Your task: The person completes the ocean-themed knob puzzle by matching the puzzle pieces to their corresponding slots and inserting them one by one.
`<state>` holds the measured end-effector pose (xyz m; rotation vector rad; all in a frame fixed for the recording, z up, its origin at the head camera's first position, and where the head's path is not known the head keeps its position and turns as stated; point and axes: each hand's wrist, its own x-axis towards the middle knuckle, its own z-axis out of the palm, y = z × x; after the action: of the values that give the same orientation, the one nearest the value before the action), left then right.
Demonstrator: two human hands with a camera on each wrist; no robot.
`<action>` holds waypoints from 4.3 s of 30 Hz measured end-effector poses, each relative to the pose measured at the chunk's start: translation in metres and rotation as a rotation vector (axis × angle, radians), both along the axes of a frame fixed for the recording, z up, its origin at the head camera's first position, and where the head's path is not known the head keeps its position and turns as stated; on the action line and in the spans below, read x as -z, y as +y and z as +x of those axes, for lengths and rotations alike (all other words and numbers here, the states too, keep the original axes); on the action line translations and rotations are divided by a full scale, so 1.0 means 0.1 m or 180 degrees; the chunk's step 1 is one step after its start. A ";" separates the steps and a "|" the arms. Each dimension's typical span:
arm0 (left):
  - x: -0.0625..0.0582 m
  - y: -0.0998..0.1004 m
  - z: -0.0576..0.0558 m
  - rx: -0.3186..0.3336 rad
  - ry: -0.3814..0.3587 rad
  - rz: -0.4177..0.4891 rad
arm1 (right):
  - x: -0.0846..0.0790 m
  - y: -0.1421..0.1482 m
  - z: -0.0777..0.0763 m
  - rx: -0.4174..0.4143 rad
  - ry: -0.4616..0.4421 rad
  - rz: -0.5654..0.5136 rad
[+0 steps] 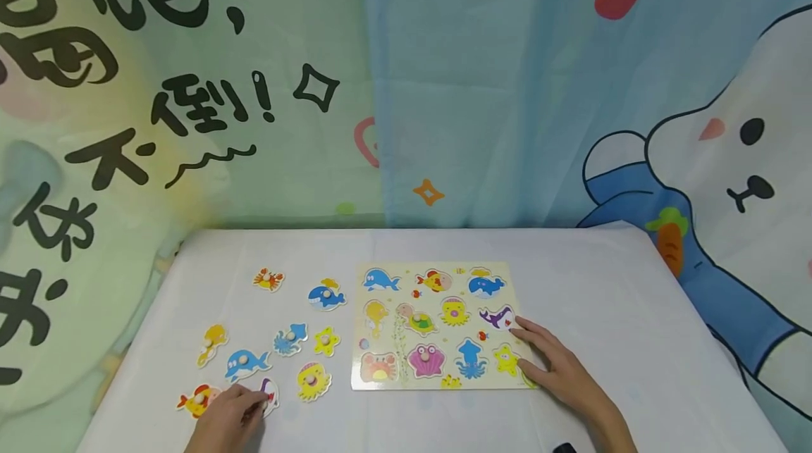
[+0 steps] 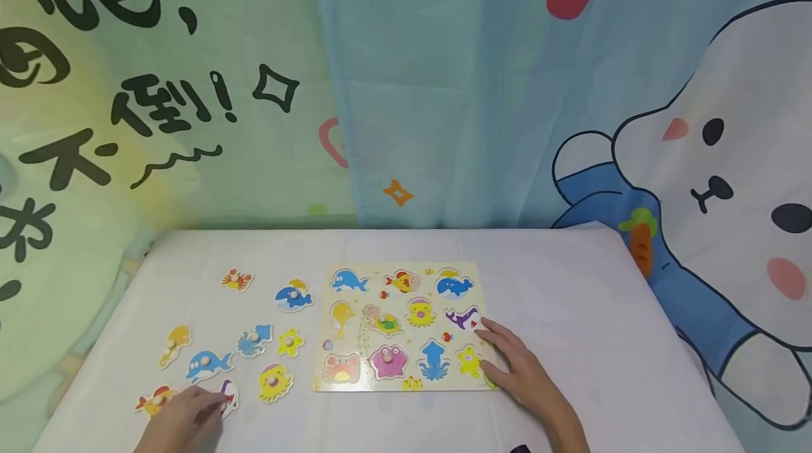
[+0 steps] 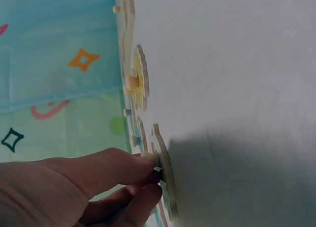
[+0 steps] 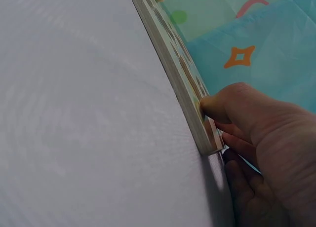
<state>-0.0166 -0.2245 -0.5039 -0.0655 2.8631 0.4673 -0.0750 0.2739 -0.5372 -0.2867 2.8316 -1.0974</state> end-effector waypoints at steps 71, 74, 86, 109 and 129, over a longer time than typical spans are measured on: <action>-0.17 1.74 -0.61 0.1889 0.1423 0.0809 | -0.02 -0.01 0.00 0.0083 -0.0001 0.0106; -0.14 1.92 -0.67 0.2060 0.1379 0.0798 | -0.02 -0.02 0.01 0.0102 0.0001 0.0112; -0.13 2.66 -1.22 0.2594 0.1021 0.0482 | -0.03 0.00 0.02 0.0054 0.0065 0.0199; 0.05 3.24 -1.50 0.2388 0.0503 0.0425 | -0.03 0.00 0.04 0.0034 0.0127 0.0284; 0.12 3.24 -1.46 0.2213 0.0300 0.0459 | -0.04 0.00 0.03 0.0016 0.0010 0.0148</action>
<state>-0.1621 0.0994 -0.5160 0.9574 2.6819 0.5229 -0.0723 0.2736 -0.5335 -0.2778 2.8576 -1.0311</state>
